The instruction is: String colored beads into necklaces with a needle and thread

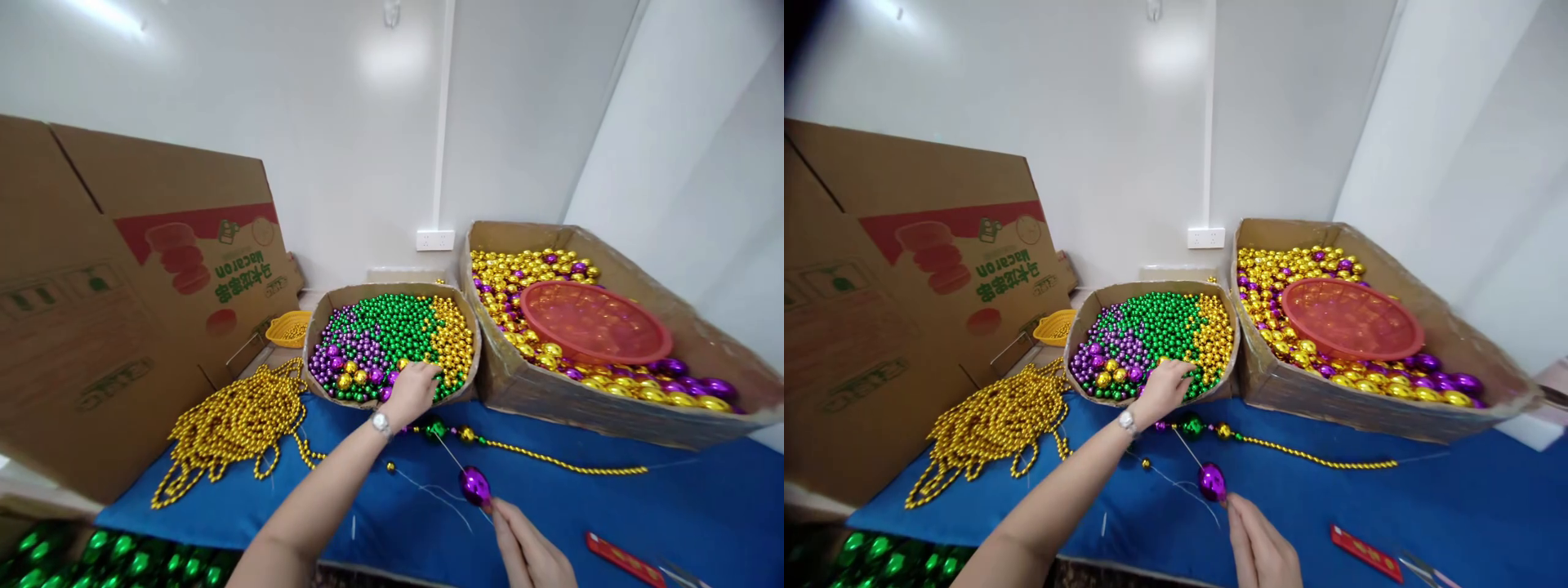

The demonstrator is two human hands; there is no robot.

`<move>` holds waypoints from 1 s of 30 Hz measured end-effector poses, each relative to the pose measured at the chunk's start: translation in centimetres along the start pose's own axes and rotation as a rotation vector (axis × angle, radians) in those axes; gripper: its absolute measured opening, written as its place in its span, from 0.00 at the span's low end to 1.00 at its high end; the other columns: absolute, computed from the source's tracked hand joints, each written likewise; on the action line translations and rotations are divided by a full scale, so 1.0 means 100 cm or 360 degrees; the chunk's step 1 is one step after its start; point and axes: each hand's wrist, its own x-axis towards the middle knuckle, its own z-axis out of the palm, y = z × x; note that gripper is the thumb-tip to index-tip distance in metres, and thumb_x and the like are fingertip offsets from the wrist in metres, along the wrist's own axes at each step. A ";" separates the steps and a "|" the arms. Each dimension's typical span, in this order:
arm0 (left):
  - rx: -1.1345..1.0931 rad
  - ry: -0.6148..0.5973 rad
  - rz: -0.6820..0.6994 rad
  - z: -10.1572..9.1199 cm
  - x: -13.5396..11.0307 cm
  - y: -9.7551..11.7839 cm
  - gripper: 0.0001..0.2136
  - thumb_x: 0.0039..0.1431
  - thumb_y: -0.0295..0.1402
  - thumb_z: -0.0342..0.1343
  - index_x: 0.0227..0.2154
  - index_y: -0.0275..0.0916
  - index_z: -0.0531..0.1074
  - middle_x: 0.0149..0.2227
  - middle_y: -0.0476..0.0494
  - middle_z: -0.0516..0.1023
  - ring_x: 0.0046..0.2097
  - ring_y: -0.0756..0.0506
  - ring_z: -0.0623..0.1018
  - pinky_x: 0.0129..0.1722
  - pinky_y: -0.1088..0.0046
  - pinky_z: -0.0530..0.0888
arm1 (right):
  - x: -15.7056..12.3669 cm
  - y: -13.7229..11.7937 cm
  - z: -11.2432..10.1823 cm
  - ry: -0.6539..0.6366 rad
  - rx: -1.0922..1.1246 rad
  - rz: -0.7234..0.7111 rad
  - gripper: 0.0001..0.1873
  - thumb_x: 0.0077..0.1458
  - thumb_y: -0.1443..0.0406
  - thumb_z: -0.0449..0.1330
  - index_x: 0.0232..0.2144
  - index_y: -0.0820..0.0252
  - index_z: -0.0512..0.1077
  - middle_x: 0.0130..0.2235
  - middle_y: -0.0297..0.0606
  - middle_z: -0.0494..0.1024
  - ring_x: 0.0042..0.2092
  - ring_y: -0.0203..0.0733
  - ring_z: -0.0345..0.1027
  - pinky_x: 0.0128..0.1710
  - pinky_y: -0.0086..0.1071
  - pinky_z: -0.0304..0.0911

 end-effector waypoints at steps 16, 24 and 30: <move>-0.1133 -0.0019 -0.0411 0.000 -0.029 0.007 0.18 0.61 0.43 0.49 0.45 0.35 0.70 0.36 0.40 0.77 0.35 0.46 0.78 0.33 0.71 0.71 | 0.006 -0.003 -0.011 0.0104 -0.0013 0.0105 0.18 0.63 0.56 0.48 0.39 0.59 0.74 0.35 0.39 0.81 0.35 0.42 0.77 0.34 0.25 0.73; -0.2188 0.0057 -0.0826 -0.004 -0.082 0.026 0.15 0.49 0.38 0.64 0.38 0.34 0.74 0.31 0.41 0.78 0.31 0.49 0.77 0.30 0.76 0.70 | 0.004 -0.009 -0.004 0.0049 -0.0058 0.0039 0.19 0.64 0.58 0.46 0.38 0.58 0.75 0.34 0.39 0.81 0.34 0.42 0.77 0.33 0.27 0.73; -0.2260 0.0055 -0.0848 0.001 -0.086 0.029 0.14 0.50 0.38 0.63 0.37 0.34 0.74 0.31 0.41 0.77 0.31 0.49 0.76 0.30 0.75 0.69 | 0.002 -0.006 -0.002 0.0051 -0.0101 -0.0029 0.16 0.63 0.61 0.47 0.40 0.59 0.74 0.35 0.39 0.81 0.35 0.41 0.77 0.34 0.26 0.73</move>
